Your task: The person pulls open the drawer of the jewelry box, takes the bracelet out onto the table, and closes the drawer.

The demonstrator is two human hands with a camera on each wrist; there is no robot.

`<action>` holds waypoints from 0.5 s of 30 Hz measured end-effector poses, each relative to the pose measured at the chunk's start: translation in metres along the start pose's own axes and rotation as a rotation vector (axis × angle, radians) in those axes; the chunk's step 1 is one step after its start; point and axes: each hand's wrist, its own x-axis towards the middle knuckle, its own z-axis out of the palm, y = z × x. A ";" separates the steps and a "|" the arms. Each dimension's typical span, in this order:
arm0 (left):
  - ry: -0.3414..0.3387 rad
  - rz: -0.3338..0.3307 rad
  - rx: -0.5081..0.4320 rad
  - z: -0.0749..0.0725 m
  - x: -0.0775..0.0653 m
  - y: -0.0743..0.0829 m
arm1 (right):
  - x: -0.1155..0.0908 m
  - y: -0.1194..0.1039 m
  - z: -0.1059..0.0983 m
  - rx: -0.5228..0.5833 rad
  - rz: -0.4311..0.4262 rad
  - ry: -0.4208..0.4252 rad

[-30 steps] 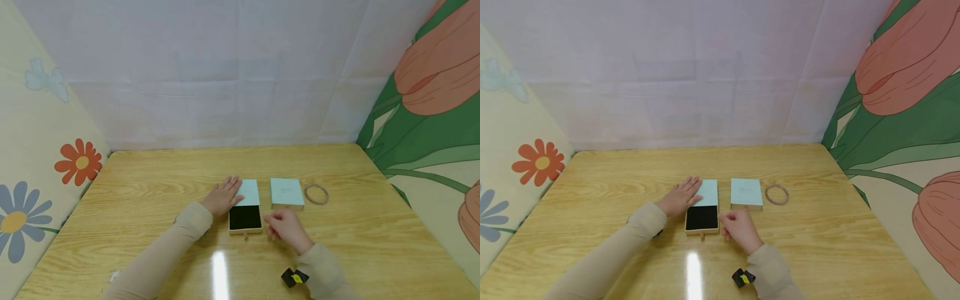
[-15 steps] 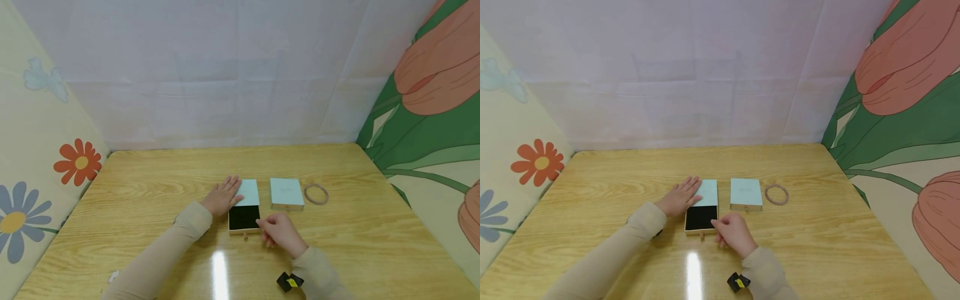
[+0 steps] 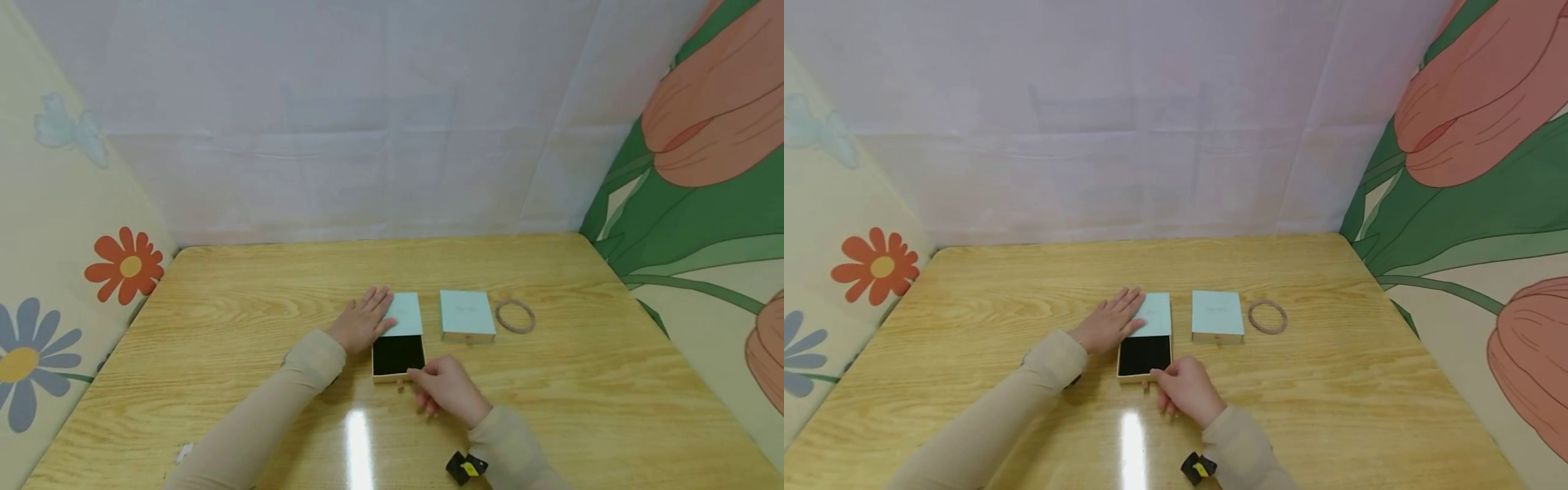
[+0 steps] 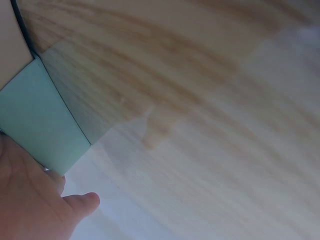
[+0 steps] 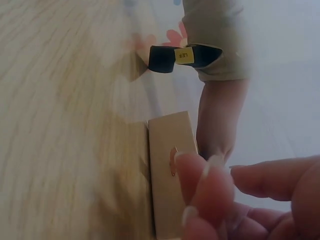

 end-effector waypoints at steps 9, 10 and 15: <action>0.002 0.002 0.010 0.000 0.000 0.000 | 0.000 0.001 0.012 0.023 0.007 -0.043; 0.003 0.002 0.010 0.000 0.000 0.000 | 0.000 0.001 0.013 0.022 0.007 -0.042; 0.004 0.003 0.001 0.000 0.001 -0.001 | 0.002 0.003 0.020 0.006 0.015 -0.045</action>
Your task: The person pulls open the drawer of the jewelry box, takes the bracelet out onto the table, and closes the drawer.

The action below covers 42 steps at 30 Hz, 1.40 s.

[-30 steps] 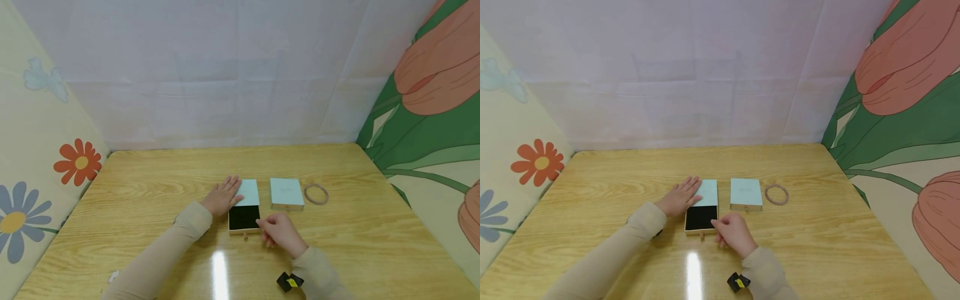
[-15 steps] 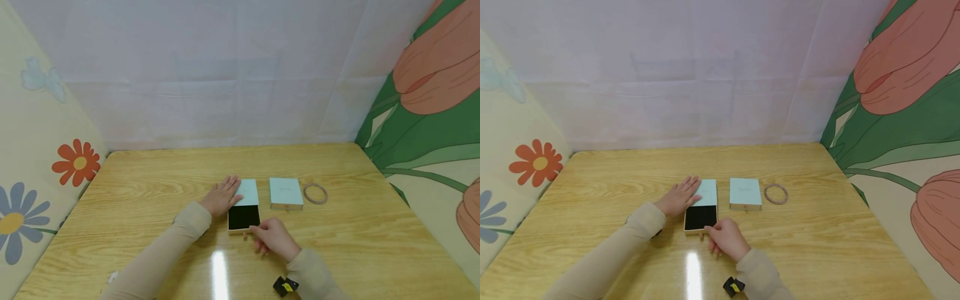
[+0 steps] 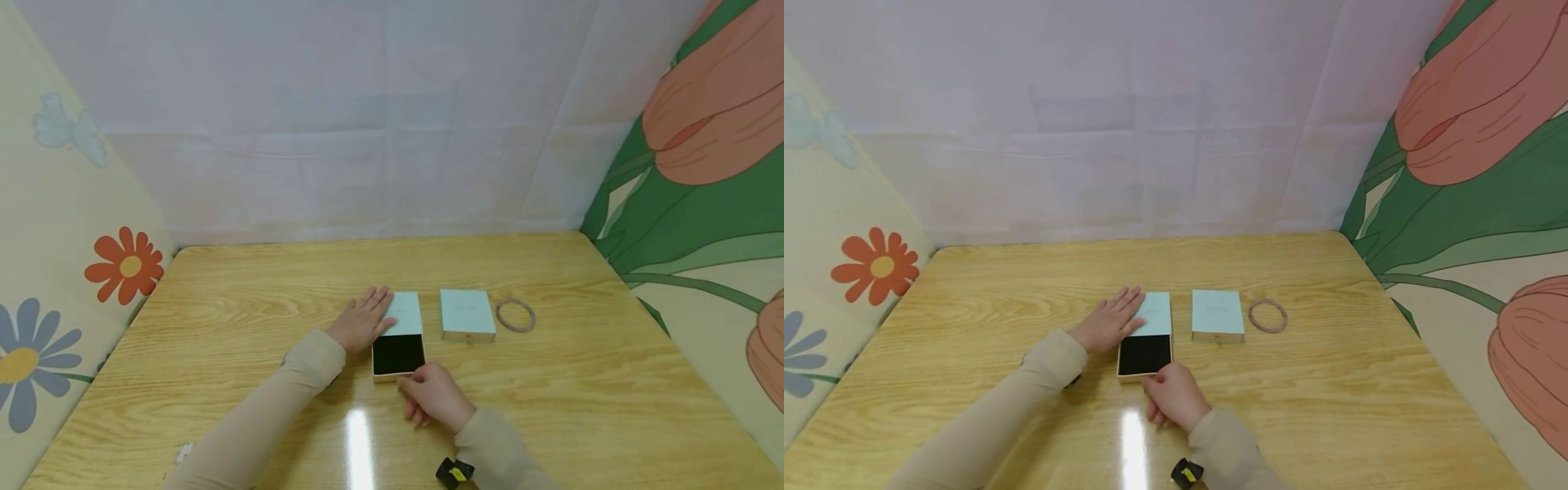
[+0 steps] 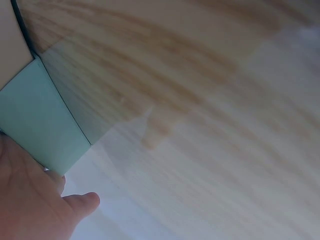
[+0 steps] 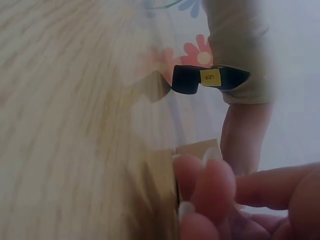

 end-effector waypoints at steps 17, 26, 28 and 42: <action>-0.003 0.004 0.015 -0.001 0.001 0.000 | 0.005 0.000 0.009 -0.072 0.052 0.017; -0.008 0.000 0.009 0.001 0.001 -0.001 | 0.011 0.002 0.008 -0.050 0.007 0.011; -0.011 -0.001 0.012 0.002 0.001 -0.001 | 0.012 0.002 0.009 -0.042 0.001 0.010; 0.004 0.005 0.002 0.006 0.004 -0.006 | 0.021 0.004 0.005 -0.025 -0.016 -0.013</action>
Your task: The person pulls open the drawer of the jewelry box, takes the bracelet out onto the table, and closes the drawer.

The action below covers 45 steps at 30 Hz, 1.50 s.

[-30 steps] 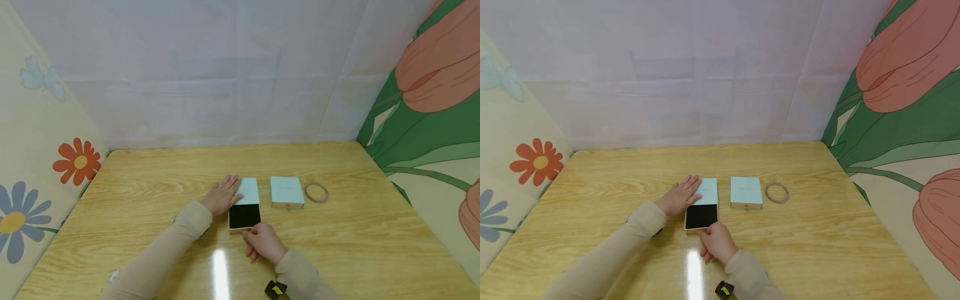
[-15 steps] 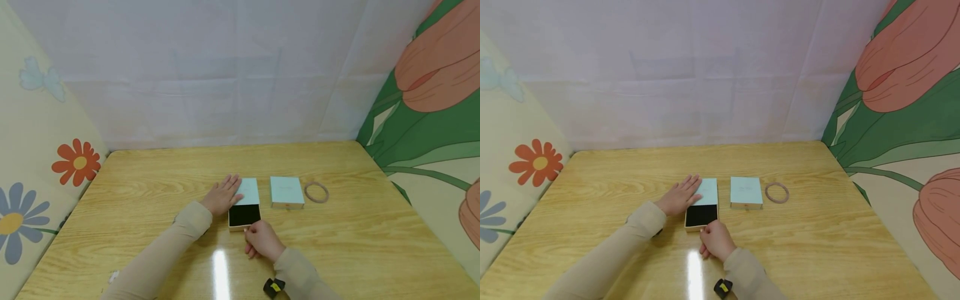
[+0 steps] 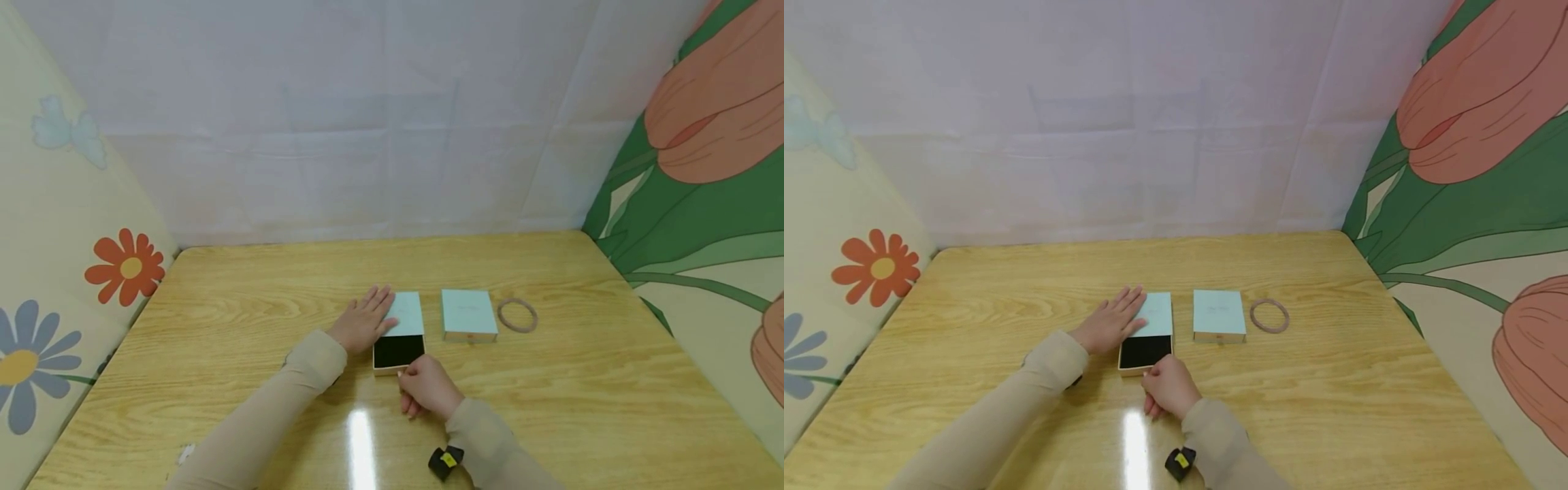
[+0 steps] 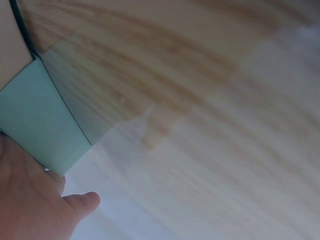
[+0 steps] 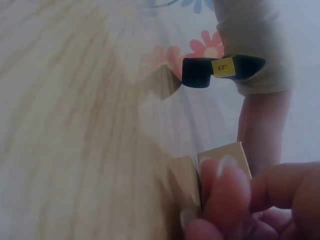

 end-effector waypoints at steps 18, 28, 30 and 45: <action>-0.001 0.004 -0.012 -0.002 -0.002 0.002 | 0.007 -0.002 -0.005 -0.006 0.012 -0.019; 0.003 0.001 0.003 0.000 -0.002 0.001 | 0.013 -0.001 -0.008 -0.004 0.026 -0.024; 0.002 0.000 -0.001 0.000 -0.001 0.001 | 0.013 -0.002 -0.008 -0.004 0.026 -0.021; -0.011 0.000 0.002 -0.003 -0.003 0.003 | 0.017 -0.002 -0.008 -0.024 0.024 -0.011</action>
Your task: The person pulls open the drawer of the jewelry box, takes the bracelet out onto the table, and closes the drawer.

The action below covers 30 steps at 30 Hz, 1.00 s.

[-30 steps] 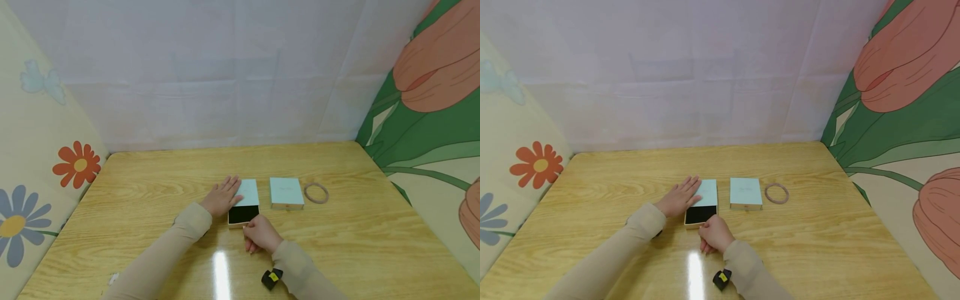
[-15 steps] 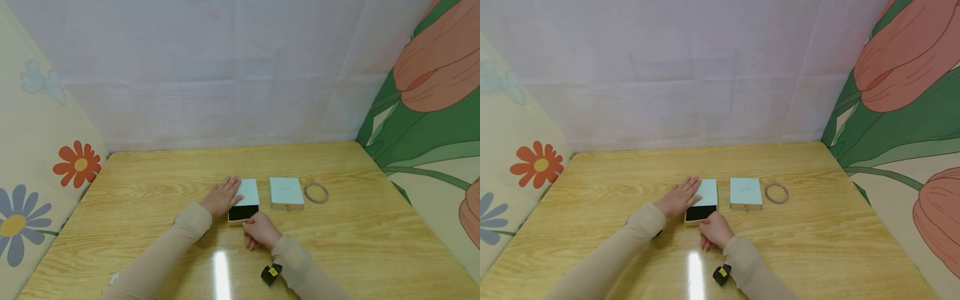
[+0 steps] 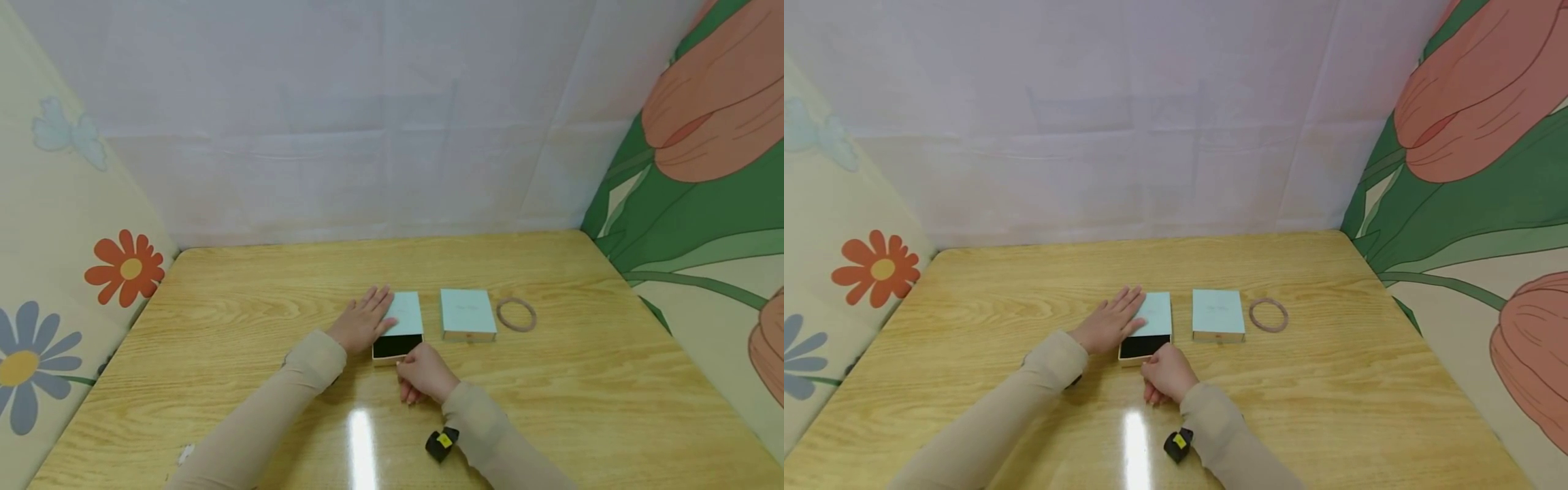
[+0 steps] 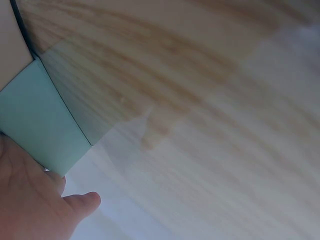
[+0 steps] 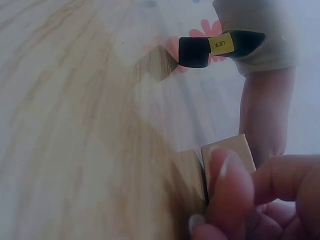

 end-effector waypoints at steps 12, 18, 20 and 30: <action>-0.012 -0.003 -0.001 -0.002 0.000 0.001 | 0.003 0.000 -0.001 0.028 0.023 -0.002; -0.014 -0.006 -0.015 -0.002 -0.001 0.002 | 0.006 0.001 -0.002 0.038 0.025 -0.005; -0.018 -0.008 -0.022 -0.002 -0.001 0.002 | 0.006 0.001 -0.002 0.036 0.022 -0.005; -0.006 0.001 -0.001 -0.003 -0.001 0.002 | 0.010 0.001 -0.003 0.029 0.019 0.004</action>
